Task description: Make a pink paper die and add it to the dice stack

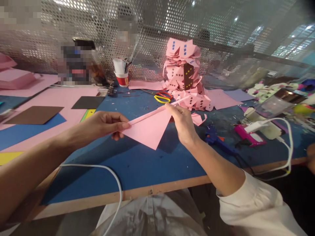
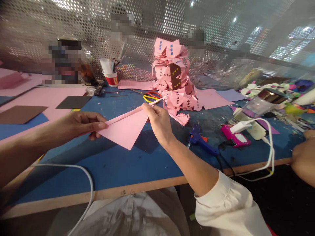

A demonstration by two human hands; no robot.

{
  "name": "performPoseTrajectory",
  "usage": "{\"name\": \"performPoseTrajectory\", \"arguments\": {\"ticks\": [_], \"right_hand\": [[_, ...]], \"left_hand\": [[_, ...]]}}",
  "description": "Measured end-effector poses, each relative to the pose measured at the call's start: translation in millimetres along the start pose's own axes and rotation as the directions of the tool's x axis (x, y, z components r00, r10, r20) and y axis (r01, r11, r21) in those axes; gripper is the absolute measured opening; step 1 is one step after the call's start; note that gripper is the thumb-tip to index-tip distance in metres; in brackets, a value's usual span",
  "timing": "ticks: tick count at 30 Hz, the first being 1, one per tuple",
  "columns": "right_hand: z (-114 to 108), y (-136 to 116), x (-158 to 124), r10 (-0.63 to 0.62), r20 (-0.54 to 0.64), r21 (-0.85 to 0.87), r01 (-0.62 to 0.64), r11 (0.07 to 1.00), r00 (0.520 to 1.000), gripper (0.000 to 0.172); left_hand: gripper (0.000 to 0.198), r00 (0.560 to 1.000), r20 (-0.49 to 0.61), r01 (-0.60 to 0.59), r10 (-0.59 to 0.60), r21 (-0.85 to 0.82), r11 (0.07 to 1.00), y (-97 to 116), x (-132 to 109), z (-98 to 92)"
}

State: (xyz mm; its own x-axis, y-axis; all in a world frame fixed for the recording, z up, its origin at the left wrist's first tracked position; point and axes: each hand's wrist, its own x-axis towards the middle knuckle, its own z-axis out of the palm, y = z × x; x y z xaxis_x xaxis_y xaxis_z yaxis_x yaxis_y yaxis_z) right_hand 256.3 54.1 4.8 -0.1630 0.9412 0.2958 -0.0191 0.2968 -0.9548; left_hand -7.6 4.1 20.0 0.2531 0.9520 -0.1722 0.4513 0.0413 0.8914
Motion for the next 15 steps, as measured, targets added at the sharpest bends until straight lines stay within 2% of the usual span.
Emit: {"name": "performPoseTrajectory", "arguments": {"ticks": [4, 15], "right_hand": [[-2.5, -1.7, 0.8, -0.026, -0.001, 0.015, 0.026, 1.0, 1.0, 0.039], [-4.2, -2.9, 0.7, -0.043, -0.005, -0.02, 0.043, 0.999, 0.999, 0.037]], "left_hand": [[0.029, 0.999, 0.021, -0.036, 0.036, 0.012, 0.999, -4.0, 1.5, -6.0], [0.034, 0.998, 0.055, 0.005, -0.006, 0.017, 1.0, -6.2, 4.4, -6.0]]}}
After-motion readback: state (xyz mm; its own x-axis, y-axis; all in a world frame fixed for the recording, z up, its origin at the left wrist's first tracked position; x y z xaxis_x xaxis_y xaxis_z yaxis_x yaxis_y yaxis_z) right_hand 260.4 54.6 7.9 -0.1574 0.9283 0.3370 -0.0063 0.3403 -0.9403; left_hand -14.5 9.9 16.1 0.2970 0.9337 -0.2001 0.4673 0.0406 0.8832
